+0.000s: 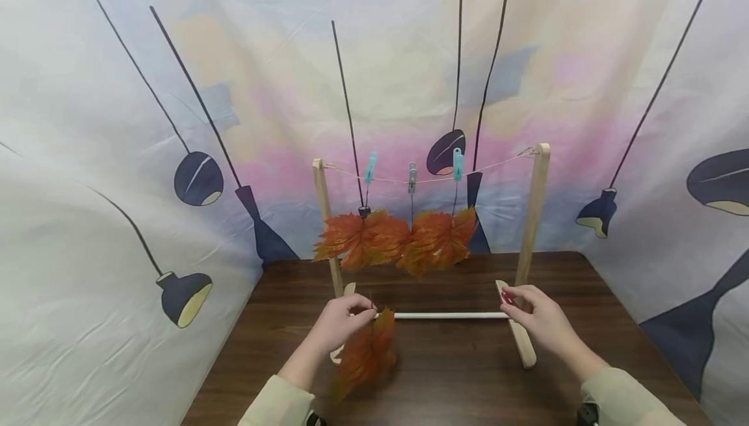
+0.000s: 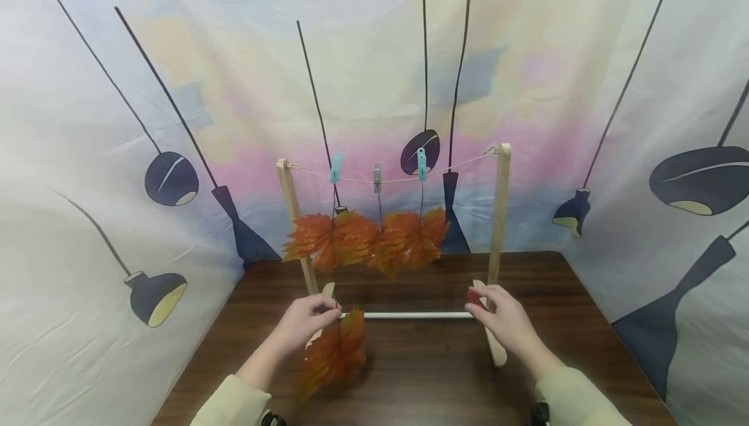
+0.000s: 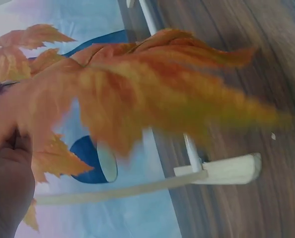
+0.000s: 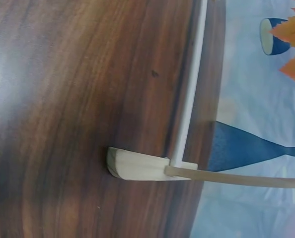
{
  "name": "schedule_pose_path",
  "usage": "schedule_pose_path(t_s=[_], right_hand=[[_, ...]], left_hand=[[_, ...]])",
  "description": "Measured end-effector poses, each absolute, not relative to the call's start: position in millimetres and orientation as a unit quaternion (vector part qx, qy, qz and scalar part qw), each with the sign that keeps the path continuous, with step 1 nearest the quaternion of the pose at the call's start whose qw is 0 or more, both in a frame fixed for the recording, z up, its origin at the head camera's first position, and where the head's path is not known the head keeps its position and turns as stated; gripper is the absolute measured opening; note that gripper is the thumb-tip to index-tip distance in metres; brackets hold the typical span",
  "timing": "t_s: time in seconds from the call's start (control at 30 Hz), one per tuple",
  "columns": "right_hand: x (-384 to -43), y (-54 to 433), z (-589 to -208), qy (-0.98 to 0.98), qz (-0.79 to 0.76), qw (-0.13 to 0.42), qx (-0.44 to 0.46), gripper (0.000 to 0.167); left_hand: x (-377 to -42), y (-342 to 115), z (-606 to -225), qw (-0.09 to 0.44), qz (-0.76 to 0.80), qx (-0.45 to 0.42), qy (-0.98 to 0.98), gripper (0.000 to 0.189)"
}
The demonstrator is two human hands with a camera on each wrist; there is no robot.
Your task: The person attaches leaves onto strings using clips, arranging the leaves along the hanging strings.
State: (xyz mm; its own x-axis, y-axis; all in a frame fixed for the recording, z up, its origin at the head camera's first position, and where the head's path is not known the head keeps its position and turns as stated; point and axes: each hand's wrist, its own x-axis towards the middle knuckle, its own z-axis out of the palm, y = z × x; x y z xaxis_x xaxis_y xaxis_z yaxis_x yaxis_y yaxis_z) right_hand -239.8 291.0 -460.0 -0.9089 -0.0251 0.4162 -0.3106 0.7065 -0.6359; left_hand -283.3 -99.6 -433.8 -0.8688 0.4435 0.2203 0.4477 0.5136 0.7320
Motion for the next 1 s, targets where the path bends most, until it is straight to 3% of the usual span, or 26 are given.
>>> schedule_pose_path(t_s=[0.37, 1.0], right_hand=[[-245, 292, -448, -0.905, 0.368, 0.192, 0.094, 0.033], [-265, 293, -376, -0.901, 0.37, 0.201, 0.099, 0.041]], left_hand=[[-301, -77, -413, -0.03, -0.48, -0.246, -0.841, 0.014], [-316, -30, -359, -0.046, -0.549, -0.261, -0.792, 0.021]])
